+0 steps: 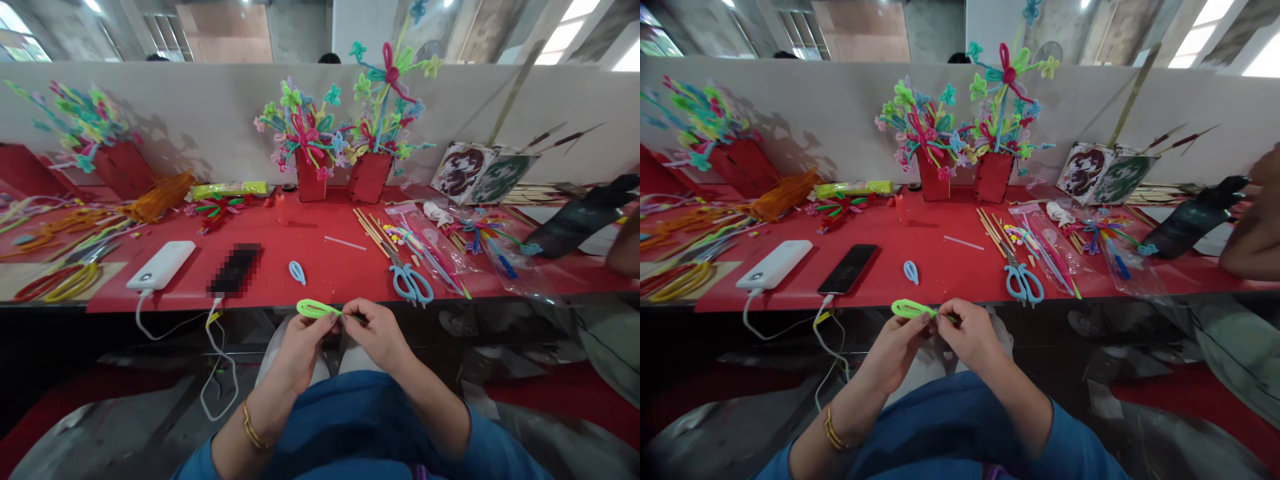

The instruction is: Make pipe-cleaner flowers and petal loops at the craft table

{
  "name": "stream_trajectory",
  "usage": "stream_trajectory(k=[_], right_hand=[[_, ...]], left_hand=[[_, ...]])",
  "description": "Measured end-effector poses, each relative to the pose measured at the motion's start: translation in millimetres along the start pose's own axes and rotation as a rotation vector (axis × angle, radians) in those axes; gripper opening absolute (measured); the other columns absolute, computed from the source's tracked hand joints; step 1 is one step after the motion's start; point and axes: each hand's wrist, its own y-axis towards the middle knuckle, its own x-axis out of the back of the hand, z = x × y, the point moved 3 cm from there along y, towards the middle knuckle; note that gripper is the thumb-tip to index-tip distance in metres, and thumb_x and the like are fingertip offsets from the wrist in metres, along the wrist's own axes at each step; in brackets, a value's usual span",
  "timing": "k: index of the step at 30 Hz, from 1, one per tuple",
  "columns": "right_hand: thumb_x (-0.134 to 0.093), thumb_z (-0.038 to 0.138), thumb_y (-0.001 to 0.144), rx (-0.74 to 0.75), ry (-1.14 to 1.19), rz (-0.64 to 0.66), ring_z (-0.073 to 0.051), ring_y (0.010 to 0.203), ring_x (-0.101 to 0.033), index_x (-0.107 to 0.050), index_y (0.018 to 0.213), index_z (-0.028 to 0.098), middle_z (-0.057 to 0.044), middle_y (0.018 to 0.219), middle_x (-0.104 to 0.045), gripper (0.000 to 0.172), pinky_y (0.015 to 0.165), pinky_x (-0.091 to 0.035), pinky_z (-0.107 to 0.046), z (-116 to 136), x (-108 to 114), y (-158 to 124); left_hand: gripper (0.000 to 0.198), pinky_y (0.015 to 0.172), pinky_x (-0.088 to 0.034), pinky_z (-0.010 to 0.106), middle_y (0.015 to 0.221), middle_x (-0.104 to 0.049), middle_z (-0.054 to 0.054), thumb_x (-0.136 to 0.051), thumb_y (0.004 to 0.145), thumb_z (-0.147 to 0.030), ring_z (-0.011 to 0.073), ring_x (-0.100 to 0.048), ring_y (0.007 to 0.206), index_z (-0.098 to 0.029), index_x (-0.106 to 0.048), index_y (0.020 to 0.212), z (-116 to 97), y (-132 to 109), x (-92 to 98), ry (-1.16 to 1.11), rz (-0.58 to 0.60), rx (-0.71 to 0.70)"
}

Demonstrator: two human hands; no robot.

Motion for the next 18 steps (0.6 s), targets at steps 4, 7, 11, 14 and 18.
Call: stream_trajectory(k=[4, 7, 11, 14, 18], right_hand=[[-0.049, 0.015, 0.07, 0.037, -0.005, 0.054, -0.009, 0.053, -0.05, -0.057, 0.065, 0.017, 0.002, 0.058, -0.057, 0.009, 0.05, -0.038, -0.017, 0.3, 1.2, -0.3], [-0.051, 0.019, 0.073, 0.069, 0.039, 0.06, -0.01, 0.063, -0.055, -0.059, 0.077, 0.018, 0.001, 0.07, -0.062, 0.01, 0.058, -0.042, -0.018, -1.1, 2.9, -1.7], [-0.05, 0.023, 0.075, 0.085, 0.014, -0.055, -0.01, 0.06, -0.054, -0.058, 0.079, 0.018, 0.0, 0.07, -0.06, 0.01, 0.055, -0.041, -0.019, -4.6, 8.1, -3.4], [-0.049, 0.025, 0.076, 0.094, -0.044, -0.112, -0.011, 0.06, -0.053, -0.057, 0.073, 0.017, -0.001, 0.068, -0.059, 0.012, 0.055, -0.041, -0.02, -5.2, 7.6, -3.0], [-0.047, 0.022, 0.075, 0.046, -0.095, -0.105, -0.011, 0.058, -0.053, -0.057, 0.07, 0.017, -0.001, 0.063, -0.06, 0.013, 0.055, -0.041, -0.02, -4.3, -1.0, -3.3]], left_hand=[[0.007, 0.056, -0.039, 0.02, 0.056, -0.057, -0.001, -0.064, 0.063, -0.017, 0.0088, -0.05, 0.055, -0.013, -0.06, 0.06, -2.9, 1.1, 3.2, 0.069, 0.022, -0.032], [0.007, 0.057, -0.04, 0.021, 0.055, -0.057, -0.001, -0.064, 0.064, -0.018, 0.0092, -0.05, 0.056, -0.013, -0.06, 0.06, -5.0, 2.2, 4.2, 0.066, 0.015, -0.056], [0.007, 0.055, -0.039, 0.019, 0.054, -0.056, -0.002, -0.063, 0.064, -0.018, 0.0083, -0.05, 0.054, -0.014, -0.059, 0.06, -3.6, 1.8, 3.3, -0.023, -0.004, -0.036], [0.006, 0.054, -0.04, 0.019, 0.054, -0.055, -0.002, -0.064, 0.064, -0.018, 0.0079, -0.049, 0.053, -0.014, -0.059, 0.061, 0.4, 0.0, 0.7, -0.093, 0.014, 0.003], [0.008, 0.057, -0.041, 0.021, 0.055, -0.056, -0.002, -0.064, 0.064, -0.018, 0.0086, -0.05, 0.054, -0.014, -0.058, 0.06, 1.2, -0.7, -2.5, -0.16, 0.004, -0.034]])
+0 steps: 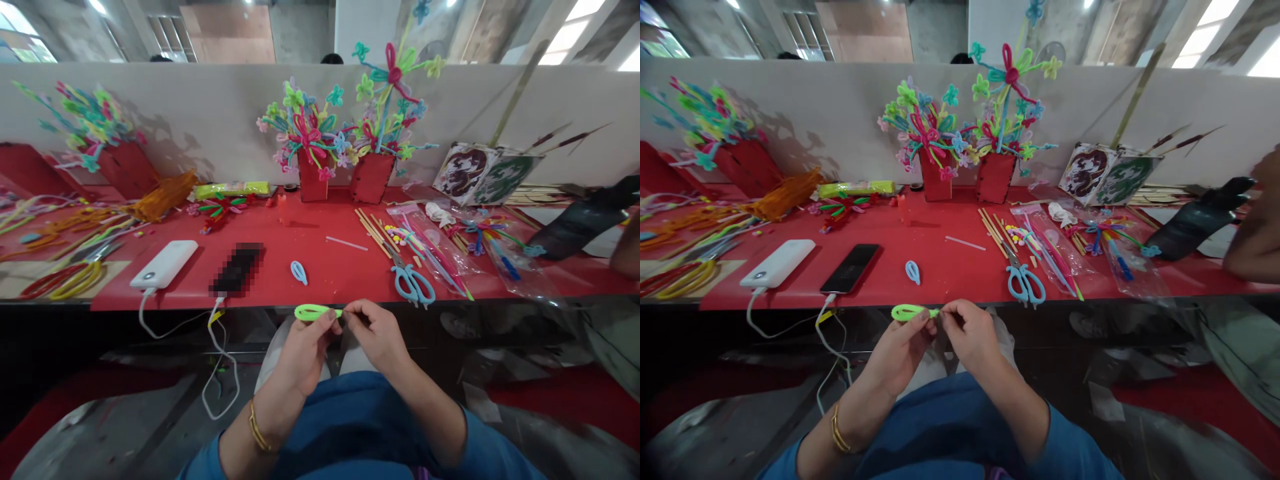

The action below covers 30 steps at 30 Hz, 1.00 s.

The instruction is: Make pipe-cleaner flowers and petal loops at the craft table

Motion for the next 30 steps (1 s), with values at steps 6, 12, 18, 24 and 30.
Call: stream_trajectory(k=[6, 12, 18, 24, 30], right_hand=[[-0.047, 0.018, 0.073, 0.054, -0.158, 0.063, -0.012, 0.061, -0.055, -0.059, 0.072, 0.018, -0.001, 0.068, -0.062, 0.011, 0.057, -0.04, -0.021, 6.6, -4.4, -4.6], [-0.045, 0.019, 0.076, 0.122, -0.263, 0.118, -0.013, 0.063, -0.053, -0.055, 0.073, 0.019, -0.001, 0.068, -0.059, 0.01, 0.058, -0.037, -0.023, 11.4, 8.4, -1.6], [-0.045, 0.023, 0.076, -0.159, 0.257, 0.317, -0.009, 0.052, -0.048, -0.049, 0.068, 0.018, 0.003, 0.057, -0.053, 0.01, 0.05, -0.038, -0.02, 8.7, 5.5, 4.2], [-0.046, 0.027, 0.076, -0.231, 0.448, 0.254, -0.008, 0.048, -0.046, -0.048, 0.068, 0.018, 0.003, 0.056, -0.053, 0.012, 0.047, -0.039, -0.019, 4.6, -5.2, -0.8], [-0.047, 0.028, 0.077, -0.167, 0.289, 0.115, -0.011, 0.058, -0.053, -0.056, 0.076, 0.018, 0.0, 0.065, -0.057, 0.014, 0.055, -0.044, -0.022, -0.5, -8.1, -8.9]], left_hand=[[0.011, 0.056, -0.039, 0.02, 0.057, -0.055, -0.002, -0.065, 0.062, -0.02, 0.0082, -0.049, 0.056, -0.013, -0.057, 0.059, -1.2, 4.6, 3.7, 0.134, -0.143, -0.146], [0.012, 0.056, -0.039, 0.022, 0.059, -0.055, -0.001, -0.061, 0.067, -0.024, 0.0104, -0.049, 0.057, -0.013, -0.059, 0.063, 2.9, 1.8, 8.1, 0.393, -0.042, -0.135], [0.011, 0.057, -0.041, 0.024, 0.055, -0.056, 0.0, -0.066, 0.062, -0.023, 0.0111, -0.051, 0.054, -0.013, -0.06, 0.061, -1.5, -3.5, 4.4, 0.222, 0.059, -0.013], [0.01, 0.056, -0.042, 0.022, 0.052, -0.055, -0.001, -0.066, 0.061, -0.02, 0.0095, -0.05, 0.052, -0.014, -0.059, 0.058, 0.2, -4.9, -2.7, 0.052, 0.007, -0.026], [0.008, 0.058, -0.041, 0.022, 0.061, -0.059, -0.002, -0.064, 0.065, -0.021, 0.0097, -0.051, 0.057, -0.015, -0.06, 0.064, 8.3, -1.8, 1.4, 0.123, -0.111, -0.158]])
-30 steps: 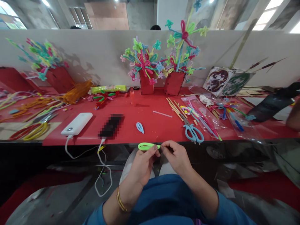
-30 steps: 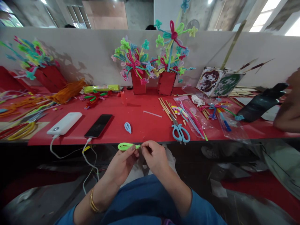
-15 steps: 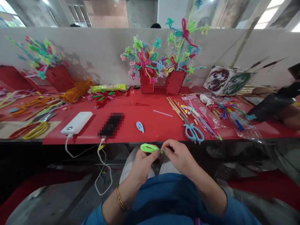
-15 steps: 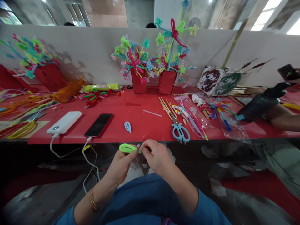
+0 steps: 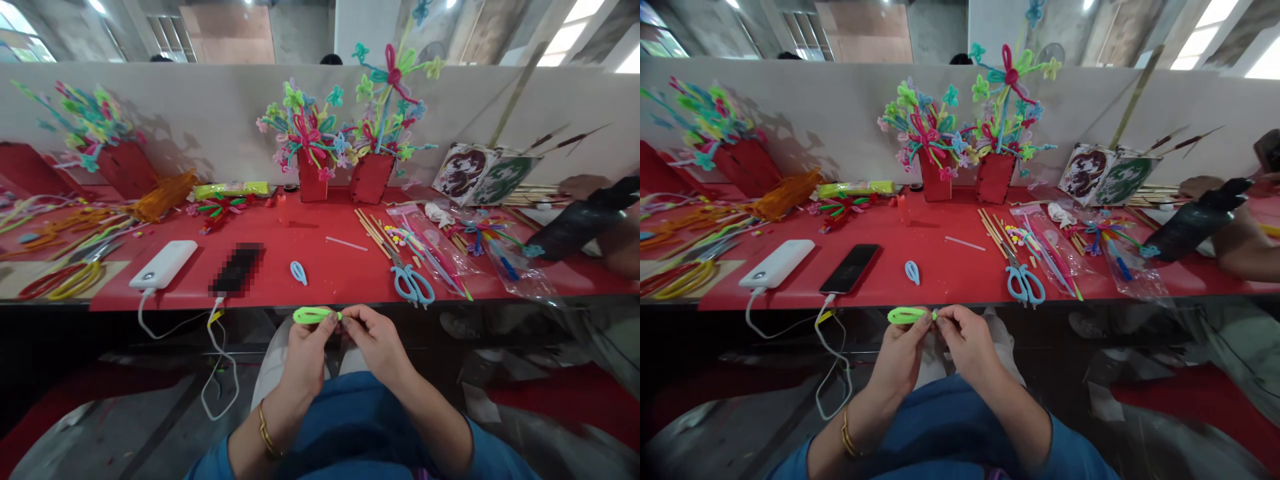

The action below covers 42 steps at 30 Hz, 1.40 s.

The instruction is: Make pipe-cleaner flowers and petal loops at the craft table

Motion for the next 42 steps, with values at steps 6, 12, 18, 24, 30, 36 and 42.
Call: stream_trajectory(k=[6, 12, 18, 24, 30, 36, 42], right_hand=[[-0.048, 0.03, 0.075, -0.096, 0.102, 0.015, -0.008, 0.047, -0.048, -0.052, 0.067, 0.016, 0.003, 0.051, -0.049, 0.017, 0.046, -0.039, -0.019, -5.7, -0.2, 2.4], [-0.05, 0.033, 0.074, -0.256, 0.313, 0.109, -0.005, 0.039, -0.041, -0.047, 0.063, 0.016, 0.006, 0.048, -0.042, 0.021, 0.039, -0.034, -0.017, -11.9, -3.1, 3.4], [-0.054, 0.025, 0.072, 0.096, -0.021, 0.178, -0.01, 0.063, -0.054, -0.055, 0.092, 0.019, 0.0, 0.073, -0.056, 0.021, 0.059, -0.044, -0.022, 1.0, 10.9, 6.1], [-0.048, 0.025, 0.079, 0.445, -0.43, 0.082, -0.013, 0.074, -0.056, -0.06, 0.084, 0.02, -0.005, 0.081, -0.061, 0.015, 0.067, -0.043, -0.024, 17.5, 20.0, 5.7], [-0.044, 0.025, 0.08, 0.4, -0.549, 0.141, -0.012, 0.064, -0.053, -0.058, 0.071, 0.018, -0.002, 0.069, -0.058, 0.018, 0.059, -0.039, -0.022, 27.4, 21.5, 9.2], [-0.045, 0.035, 0.076, -0.184, 0.175, 0.222, -0.006, 0.037, -0.039, -0.042, 0.058, 0.018, 0.007, 0.045, -0.041, 0.025, 0.038, -0.032, -0.017, 4.3, 5.7, 7.2], [-0.045, 0.035, 0.078, -0.003, 0.152, -0.064, -0.009, 0.047, -0.049, -0.05, 0.076, 0.019, 0.003, 0.057, -0.051, 0.017, 0.046, -0.04, -0.021, -7.7, 8.9, 3.8]], left_hand=[[0.007, 0.058, -0.039, 0.023, 0.061, -0.056, -0.001, -0.059, 0.069, -0.023, 0.0122, -0.05, 0.059, -0.017, -0.061, 0.067, -4.2, -0.9, 7.7, 0.346, 0.032, -0.171], [0.005, 0.071, -0.036, 0.026, 0.064, -0.061, 0.002, -0.061, 0.066, -0.021, 0.0158, -0.052, 0.066, -0.02, -0.064, 0.062, -16.0, -0.7, 10.9, 0.668, 0.091, -0.425], [0.01, 0.058, -0.039, 0.024, 0.06, -0.057, -0.001, -0.062, 0.066, -0.026, 0.0123, -0.05, 0.058, -0.016, -0.059, 0.064, -4.1, 4.3, 7.8, 0.14, 0.053, 0.03], [0.011, 0.057, -0.04, 0.023, 0.059, -0.055, 0.0, -0.064, 0.063, -0.024, 0.0107, -0.049, 0.056, -0.014, -0.06, 0.063, -7.6, 2.1, -1.0, 0.043, 0.098, 0.119], [0.011, 0.06, -0.04, 0.023, 0.058, -0.053, 0.0, -0.062, 0.067, -0.024, 0.0111, -0.049, 0.059, -0.014, -0.059, 0.064, -4.5, 0.8, 3.2, 0.161, 0.14, 0.08], [0.011, 0.057, -0.04, 0.023, 0.058, -0.056, 0.0, -0.065, 0.064, -0.024, 0.0123, -0.05, 0.058, -0.014, -0.06, 0.063, -7.0, 0.2, 3.6, 0.255, 0.187, 0.001], [0.012, 0.057, -0.04, 0.022, 0.056, -0.056, -0.001, -0.064, 0.064, -0.024, 0.0109, -0.05, 0.056, -0.014, -0.059, 0.06, -4.7, 2.7, 3.5, 0.138, 0.093, 0.076]])
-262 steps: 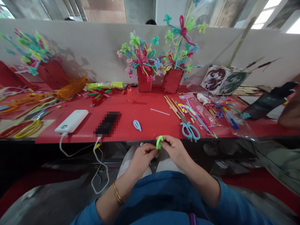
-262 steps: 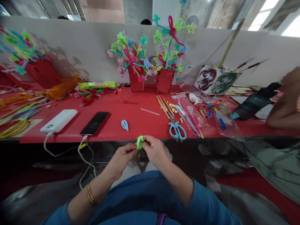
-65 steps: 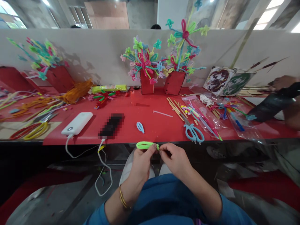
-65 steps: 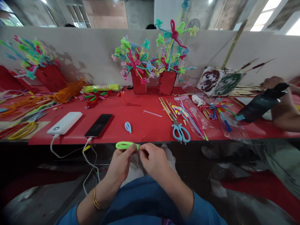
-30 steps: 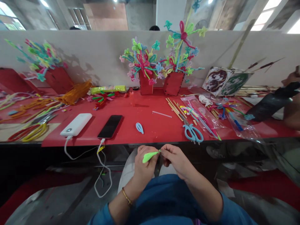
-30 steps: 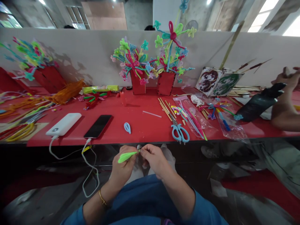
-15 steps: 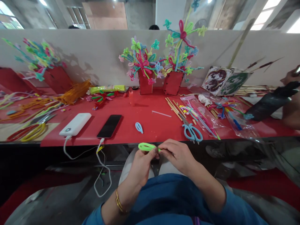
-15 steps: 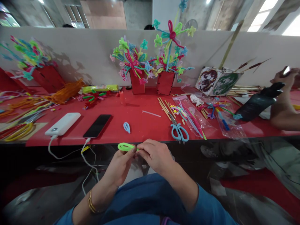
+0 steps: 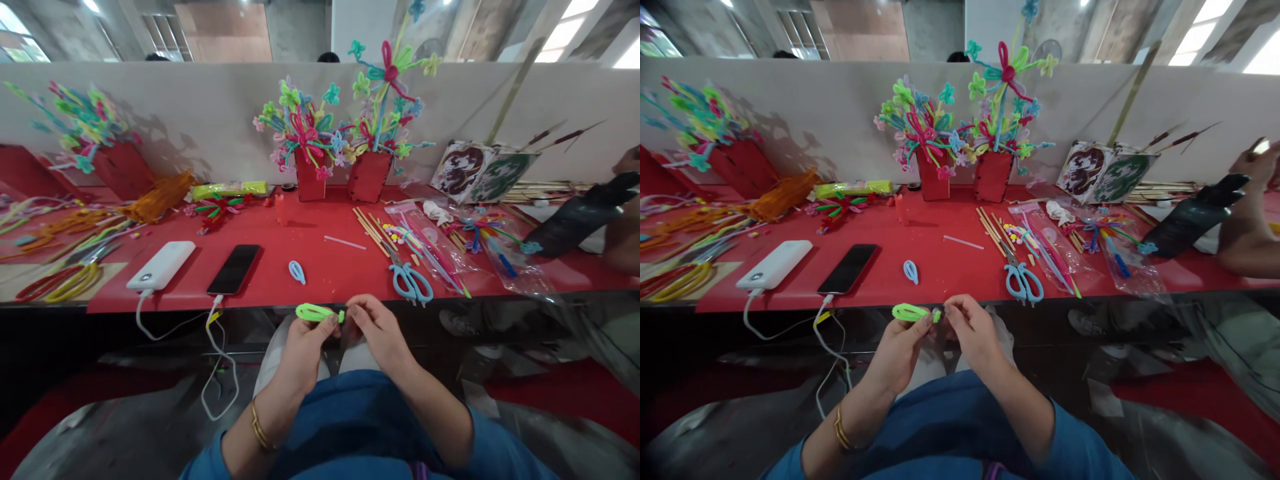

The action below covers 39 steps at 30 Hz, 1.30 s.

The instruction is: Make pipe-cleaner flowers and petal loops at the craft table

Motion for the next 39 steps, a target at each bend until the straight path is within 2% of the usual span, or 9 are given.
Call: stream_trajectory(k=[2, 5, 14, 19, 24, 27, 32, 35, 39], right_hand=[[-0.048, 0.029, 0.078, 0.256, -0.228, -0.111, -0.012, 0.063, -0.055, -0.055, 0.082, 0.021, -0.001, 0.071, -0.057, 0.012, 0.058, -0.045, -0.024, 7.9, 6.4, -2.6], [-0.049, 0.021, 0.078, 0.504, -0.455, -0.076, -0.014, 0.075, -0.056, -0.059, 0.083, 0.021, -0.004, 0.081, -0.059, 0.012, 0.067, -0.045, -0.025, 16.1, 5.8, -6.1], [-0.045, 0.022, 0.081, 0.632, -0.706, -0.036, -0.014, 0.073, -0.056, -0.062, 0.085, 0.019, -0.006, 0.078, -0.061, 0.017, 0.068, -0.044, -0.025, 14.9, 0.2, -5.4], [-0.04, 0.023, 0.082, 0.5, -0.705, 0.057, -0.013, 0.067, -0.053, -0.06, 0.076, 0.017, -0.005, 0.072, -0.057, 0.021, 0.063, -0.041, -0.023, 20.2, -0.2, -6.9], [-0.044, 0.022, 0.078, 0.113, -0.332, 0.186, -0.009, 0.052, -0.044, -0.05, 0.066, 0.017, 0.003, 0.056, -0.045, 0.015, 0.049, -0.035, -0.019, 13.9, -2.1, -6.1], [-0.041, 0.026, 0.079, -0.099, -0.115, 0.296, -0.008, 0.046, -0.042, -0.047, 0.066, 0.017, 0.005, 0.051, -0.042, 0.017, 0.045, -0.034, -0.019, 1.8, -6.3, -6.3], [-0.045, 0.025, 0.077, 0.017, -0.249, 0.211, -0.01, 0.054, -0.048, -0.052, 0.072, 0.017, 0.002, 0.059, -0.05, 0.012, 0.05, -0.037, -0.02, -5.8, -5.1, -4.3], [-0.043, 0.025, 0.079, 0.074, -0.316, 0.215, -0.01, 0.054, -0.05, -0.052, 0.07, 0.017, 0.002, 0.057, -0.052, 0.016, 0.051, -0.038, -0.019, -7.2, -5.5, -5.5], [-0.041, 0.024, 0.08, 0.141, -0.44, 0.177, -0.01, 0.054, -0.051, -0.053, 0.071, 0.017, 0.001, 0.058, -0.054, 0.017, 0.052, -0.037, -0.02, -7.2, -5.1, -7.0]], left_hand=[[0.009, 0.057, -0.039, 0.02, 0.056, -0.056, -0.002, -0.064, 0.065, -0.022, 0.009, -0.049, 0.055, -0.015, -0.06, 0.06, 0.1, 0.9, -1.1, -0.061, -0.014, -0.006], [0.008, 0.057, -0.039, 0.02, 0.056, -0.057, -0.003, -0.064, 0.065, -0.02, 0.0082, -0.048, 0.055, -0.015, -0.06, 0.06, 0.7, 1.4, -2.3, -0.101, -0.005, -0.01], [0.012, 0.06, -0.039, 0.022, 0.059, -0.056, -0.001, -0.062, 0.067, -0.023, 0.0107, -0.049, 0.059, -0.014, -0.058, 0.06, 3.2, 0.1, 2.5, 0.012, 0.012, -0.021], [0.012, 0.059, -0.039, 0.023, 0.06, -0.054, -0.001, -0.062, 0.067, -0.025, 0.0117, -0.049, 0.059, -0.015, -0.057, 0.063, -1.0, -0.9, 3.4, 0.12, 0.008, -0.072], [0.012, 0.055, -0.037, 0.021, 0.058, -0.051, -0.002, -0.061, 0.067, -0.026, 0.0109, -0.046, 0.058, -0.016, -0.058, 0.062, -13.9, -1.8, 5.1, 0.334, 0.125, -0.184], [0.013, 0.053, -0.036, 0.021, 0.056, -0.05, -0.002, -0.061, 0.066, -0.027, 0.0105, -0.044, 0.055, -0.015, -0.058, 0.062, -16.3, -1.3, 6.4, 0.379, 0.182, -0.169], [0.012, 0.055, -0.037, 0.022, 0.058, -0.055, -0.002, -0.061, 0.066, -0.027, 0.012, -0.048, 0.057, -0.016, -0.059, 0.063, -6.9, 0.4, 10.4, 0.328, 0.118, -0.036], [0.014, 0.058, -0.039, 0.023, 0.061, -0.058, 0.0, -0.061, 0.066, -0.029, 0.0134, -0.051, 0.059, -0.015, -0.061, 0.067, -2.8, 0.8, 10.8, 0.296, 0.143, 0.024], [0.016, 0.061, -0.039, 0.021, 0.065, -0.059, 0.0, -0.063, 0.065, -0.03, 0.0119, -0.052, 0.062, -0.015, -0.061, 0.072, -7.6, 3.7, 17.4, 0.149, 0.029, -0.005]])
